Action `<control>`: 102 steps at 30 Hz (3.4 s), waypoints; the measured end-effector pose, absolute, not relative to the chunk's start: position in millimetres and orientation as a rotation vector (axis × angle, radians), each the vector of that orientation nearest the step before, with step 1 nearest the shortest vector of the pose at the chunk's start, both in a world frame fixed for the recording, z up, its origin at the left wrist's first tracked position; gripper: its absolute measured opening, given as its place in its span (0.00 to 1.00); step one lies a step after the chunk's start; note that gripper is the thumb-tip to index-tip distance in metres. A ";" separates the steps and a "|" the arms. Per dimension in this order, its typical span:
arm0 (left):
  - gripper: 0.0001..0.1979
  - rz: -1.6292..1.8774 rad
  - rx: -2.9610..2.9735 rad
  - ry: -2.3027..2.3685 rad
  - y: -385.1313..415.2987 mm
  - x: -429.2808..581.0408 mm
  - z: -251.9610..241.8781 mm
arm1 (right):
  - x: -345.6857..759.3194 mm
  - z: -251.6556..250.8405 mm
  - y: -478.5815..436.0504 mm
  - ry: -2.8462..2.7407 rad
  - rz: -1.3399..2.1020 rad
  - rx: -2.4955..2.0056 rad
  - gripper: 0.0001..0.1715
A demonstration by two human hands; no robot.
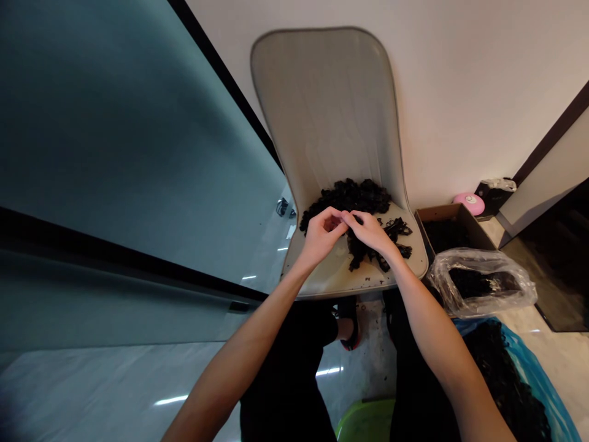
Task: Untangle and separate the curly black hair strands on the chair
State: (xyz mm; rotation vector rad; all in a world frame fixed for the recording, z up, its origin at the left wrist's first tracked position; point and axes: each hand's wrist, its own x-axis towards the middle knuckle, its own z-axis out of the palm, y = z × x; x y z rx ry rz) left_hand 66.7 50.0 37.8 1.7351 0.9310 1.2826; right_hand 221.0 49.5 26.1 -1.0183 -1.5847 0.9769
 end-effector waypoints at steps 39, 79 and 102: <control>0.20 1.099 1.107 0.761 45.6 83.5 26.0 | 206.1 31.9 42.3 -1.256 1.295 -0.901 0.34; 0.18 0.996 1.450 0.958 61.8 56.6 40.7 | 212.9 29.7 44.6 -1.370 1.252 -0.981 0.40; 0.06 1.111 1.818 0.759 42.6 48.6 55.2 | 217.7 42.8 33.2 -1.368 1.358 -0.815 0.29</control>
